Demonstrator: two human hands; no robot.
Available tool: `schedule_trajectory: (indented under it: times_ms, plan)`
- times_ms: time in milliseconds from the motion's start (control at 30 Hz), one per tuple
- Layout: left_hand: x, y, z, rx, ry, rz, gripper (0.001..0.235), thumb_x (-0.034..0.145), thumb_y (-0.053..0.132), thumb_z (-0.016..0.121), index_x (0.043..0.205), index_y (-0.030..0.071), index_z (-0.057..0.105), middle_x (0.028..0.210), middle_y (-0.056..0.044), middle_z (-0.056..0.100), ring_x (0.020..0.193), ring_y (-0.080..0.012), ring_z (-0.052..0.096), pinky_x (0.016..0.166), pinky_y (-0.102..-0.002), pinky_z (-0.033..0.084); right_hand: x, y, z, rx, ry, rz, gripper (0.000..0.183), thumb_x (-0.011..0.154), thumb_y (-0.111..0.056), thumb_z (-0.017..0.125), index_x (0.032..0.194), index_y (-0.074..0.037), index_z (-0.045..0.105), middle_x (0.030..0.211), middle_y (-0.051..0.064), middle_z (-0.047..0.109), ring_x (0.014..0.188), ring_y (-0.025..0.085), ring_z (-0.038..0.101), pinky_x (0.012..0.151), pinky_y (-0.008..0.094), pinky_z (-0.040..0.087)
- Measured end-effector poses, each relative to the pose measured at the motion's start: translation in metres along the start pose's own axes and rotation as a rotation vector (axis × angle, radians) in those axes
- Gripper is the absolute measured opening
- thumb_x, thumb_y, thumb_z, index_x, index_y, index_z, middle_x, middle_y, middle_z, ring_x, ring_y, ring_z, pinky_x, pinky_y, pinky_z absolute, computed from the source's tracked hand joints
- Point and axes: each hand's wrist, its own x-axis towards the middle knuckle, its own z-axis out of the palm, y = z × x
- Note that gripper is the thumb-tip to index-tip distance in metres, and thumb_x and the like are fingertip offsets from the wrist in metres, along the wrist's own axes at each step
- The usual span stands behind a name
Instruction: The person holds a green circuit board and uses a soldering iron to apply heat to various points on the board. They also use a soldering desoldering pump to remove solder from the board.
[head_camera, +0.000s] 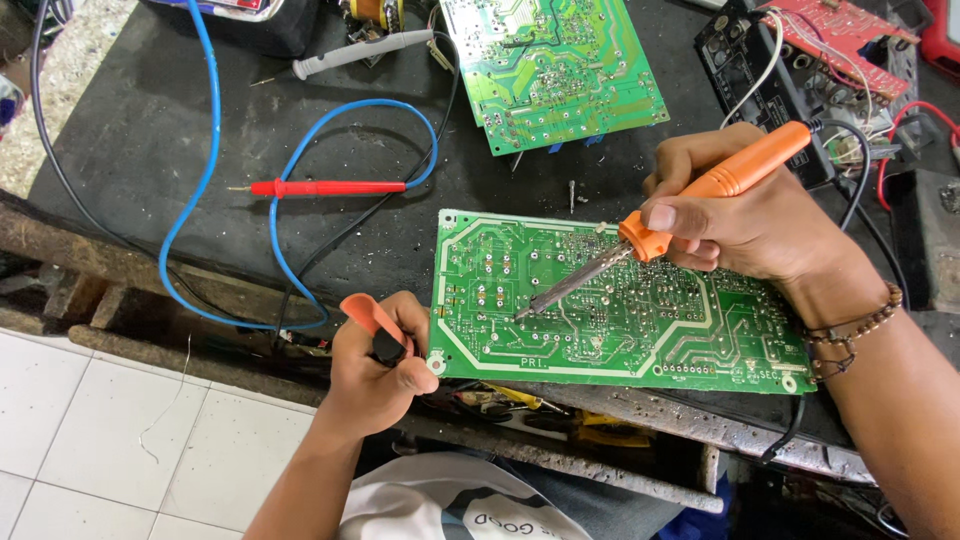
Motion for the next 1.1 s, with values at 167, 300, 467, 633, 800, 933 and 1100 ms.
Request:
schedule_trajectory:
  times_ms: [167,300,467,633,800,933,1100]
  plan:
    - [0.003,0.007,0.004,-0.034,0.006,-0.036,0.06,0.1,0.063,0.081,0.083,0.01,0.056,0.08,-0.001,0.058,0.062,-0.0102,0.049,0.057,-0.028,0.035,0.002,0.009,-0.004,0.089,0.015,0.03,0.04,0.087,-0.018,0.092,0.076,-0.008,0.054,0.061,0.011,0.057,0.045,0.008,0.043,0.036,0.021,0.03]
    - [0.004,0.023,0.01,-0.058,0.028,-0.033,0.059,0.102,0.057,0.08,0.08,0.013,0.047,0.086,-0.003,0.056,0.057,-0.015,0.058,0.049,-0.028,0.048,0.002,0.008,-0.011,0.033,-0.079,0.002,0.036,0.098,-0.017,0.087,0.076,-0.009,0.059,0.066,0.013,0.071,0.044,0.006,0.052,0.034,0.019,0.042]
    - [-0.026,0.1,-0.007,-0.129,0.034,-0.351,0.018,0.098,0.014,0.083,0.105,-0.001,0.078,0.068,-0.007,0.07,0.052,-0.0075,0.062,0.043,-0.02,0.047,0.003,0.029,-0.033,-0.119,-0.132,-0.071,0.035,0.099,-0.027,0.081,0.079,-0.009,0.058,0.059,0.004,0.053,0.041,0.006,0.045,0.028,0.017,0.038]
    - [-0.089,0.187,-0.075,0.271,0.363,-0.03,0.019,0.101,0.012,0.076,0.106,-0.006,0.071,0.07,-0.013,0.065,0.045,-0.014,0.055,0.046,-0.027,0.048,0.002,0.051,-0.065,-0.262,-0.091,0.009,0.027,0.103,-0.033,0.076,0.096,-0.013,0.06,0.065,-0.001,0.053,0.042,0.003,0.041,0.03,0.018,0.039]
    - [-0.09,0.202,-0.131,1.056,0.853,-0.629,0.017,0.124,0.02,0.073,0.135,0.02,0.085,0.064,-0.004,0.044,0.053,-0.0145,0.041,0.042,-0.032,0.032,0.005,0.06,-0.068,-0.237,-0.08,-0.004,0.034,0.101,-0.044,0.079,0.089,-0.02,0.058,0.058,-0.005,0.05,0.038,0.001,0.037,0.027,0.018,0.034]
    - [-0.126,0.168,-0.183,1.1,0.56,-0.808,0.01,0.113,0.018,0.08,0.121,0.018,0.086,0.081,-0.005,0.06,0.067,-0.0208,0.051,0.072,-0.036,0.043,0.01,0.066,-0.069,-0.152,-0.102,-0.01,0.027,0.102,-0.036,0.075,0.095,-0.02,0.054,0.058,-0.006,0.045,0.038,-0.001,0.037,0.025,0.017,0.033]
    - [-0.103,0.161,-0.145,0.871,0.513,-0.924,0.038,0.099,0.016,0.088,0.136,0.013,0.089,0.115,-0.006,0.089,0.086,-0.0166,0.059,0.083,-0.03,0.044,0.005,0.021,-0.021,-0.173,-0.066,-0.071,0.037,0.101,-0.025,0.076,0.076,-0.012,0.053,0.058,0.0,0.048,0.04,0.004,0.038,0.029,0.019,0.03]
